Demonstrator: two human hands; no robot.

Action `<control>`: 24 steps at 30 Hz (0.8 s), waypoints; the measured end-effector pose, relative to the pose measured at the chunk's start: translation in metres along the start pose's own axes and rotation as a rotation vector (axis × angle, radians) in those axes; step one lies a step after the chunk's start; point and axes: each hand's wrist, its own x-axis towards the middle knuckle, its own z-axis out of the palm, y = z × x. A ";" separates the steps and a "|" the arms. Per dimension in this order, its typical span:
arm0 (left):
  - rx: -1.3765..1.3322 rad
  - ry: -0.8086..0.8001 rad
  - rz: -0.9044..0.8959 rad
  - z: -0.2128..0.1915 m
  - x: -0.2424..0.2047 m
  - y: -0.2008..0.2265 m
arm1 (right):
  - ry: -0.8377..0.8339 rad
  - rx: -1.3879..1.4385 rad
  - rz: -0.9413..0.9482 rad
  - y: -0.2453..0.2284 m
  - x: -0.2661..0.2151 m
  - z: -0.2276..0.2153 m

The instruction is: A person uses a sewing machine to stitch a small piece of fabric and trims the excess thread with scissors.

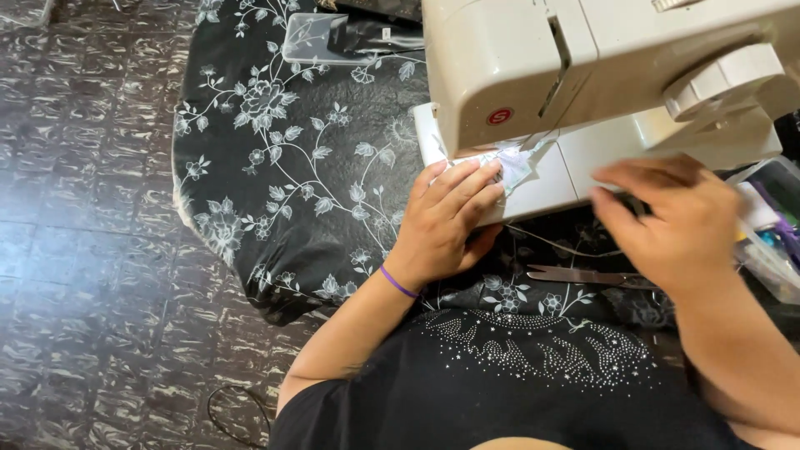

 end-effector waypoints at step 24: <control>0.102 -0.098 -0.068 -0.008 0.013 0.012 | -0.015 0.126 -0.040 -0.040 0.042 0.060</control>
